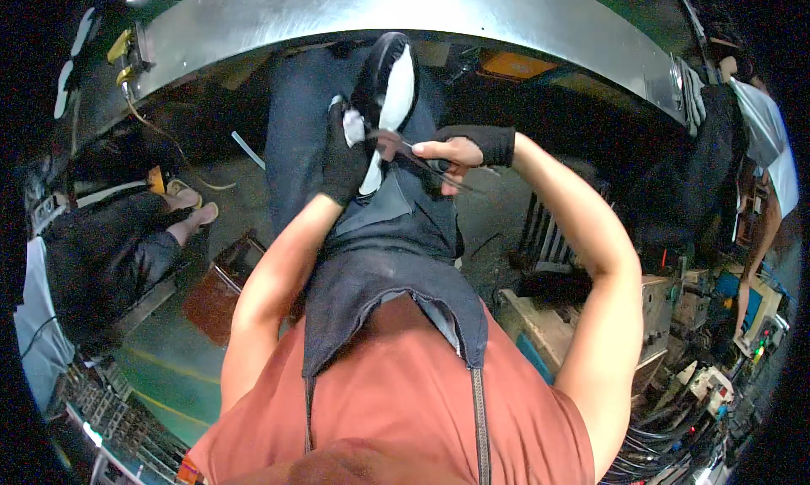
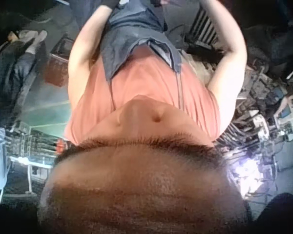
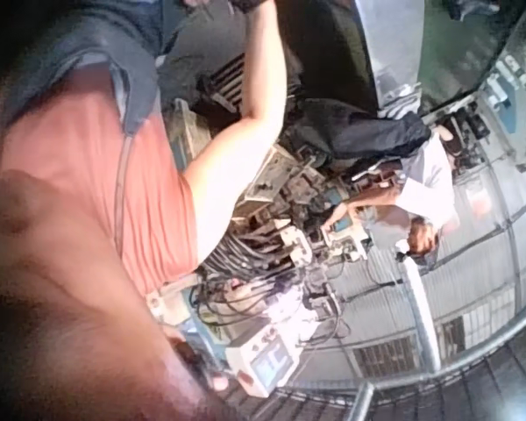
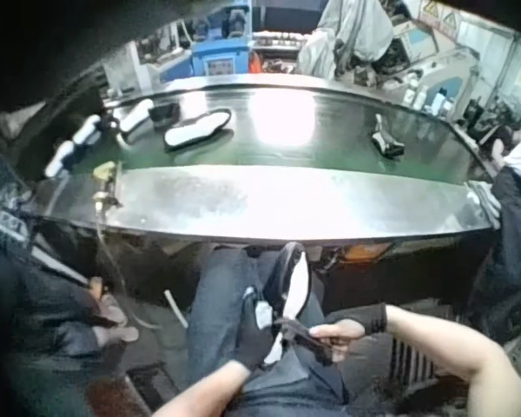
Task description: The person sits on the floor and uses a metal scraper to clean the white midsole of a black sneaker. They repeatedly scrape the surface and periodically wipe the shoe with a white cloth. The person places the shoe on a nearby table and retrieves it multiple times during the process.
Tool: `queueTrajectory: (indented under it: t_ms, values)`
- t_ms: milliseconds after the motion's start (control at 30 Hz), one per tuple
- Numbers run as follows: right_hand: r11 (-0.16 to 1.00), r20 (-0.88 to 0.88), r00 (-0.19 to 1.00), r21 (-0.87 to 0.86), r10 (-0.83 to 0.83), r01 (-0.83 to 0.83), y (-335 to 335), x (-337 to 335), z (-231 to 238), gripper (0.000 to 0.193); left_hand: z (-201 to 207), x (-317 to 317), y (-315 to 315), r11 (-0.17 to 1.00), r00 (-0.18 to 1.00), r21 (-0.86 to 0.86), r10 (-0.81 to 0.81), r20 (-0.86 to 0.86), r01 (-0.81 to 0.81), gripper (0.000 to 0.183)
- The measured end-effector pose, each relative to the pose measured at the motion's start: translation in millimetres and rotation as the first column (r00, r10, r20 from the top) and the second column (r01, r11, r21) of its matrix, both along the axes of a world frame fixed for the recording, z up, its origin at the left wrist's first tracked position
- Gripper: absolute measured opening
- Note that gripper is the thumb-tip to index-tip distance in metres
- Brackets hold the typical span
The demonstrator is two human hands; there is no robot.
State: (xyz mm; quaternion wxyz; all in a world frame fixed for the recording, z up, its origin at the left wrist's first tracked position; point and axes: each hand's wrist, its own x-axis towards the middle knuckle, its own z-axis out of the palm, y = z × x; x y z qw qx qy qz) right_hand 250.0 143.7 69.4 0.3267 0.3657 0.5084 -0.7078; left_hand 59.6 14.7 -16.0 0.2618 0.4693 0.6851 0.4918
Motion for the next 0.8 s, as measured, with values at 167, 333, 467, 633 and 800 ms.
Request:
queueTrajectory:
  t_ms: [167, 333, 467, 633, 800]
  values:
    - [0.215, 0.08, 0.712, 0.925, 0.698, -0.314, -13, -40, 73, 0.038, 12, -18, -3, 0.985, 0.995, -0.145, -0.098, -0.002, 0.097, 0.063]
    - [0.129, -0.093, 0.543, 0.991, 0.834, -0.028, -103, -66, 113, 0.031, 0, -30, 13, 0.995, 0.99, -0.043, -0.082, 0.113, 0.087, 0.06]
    - [0.287, -0.38, 0.628, 0.925, 0.679, 0.249, -66, -38, 17, 0.03, 15, -69, 11, 0.822, 0.785, -0.449, -0.519, -0.337, 0.35, 0.05]
    - [0.473, -0.244, 0.954, 0.87, 0.171, 0.138, -77, 4, 7, 0.036, 22, -55, -9, 0.939, 0.933, -0.054, -0.343, -0.108, 0.339, 0.055]
    - [0.716, -0.231, 0.965, 0.694, 0.127, 0.072, -28, 7, 30, 0.043, 13, -37, -11, 0.917, 0.645, -0.043, -0.244, 0.724, 0.396, 0.059]
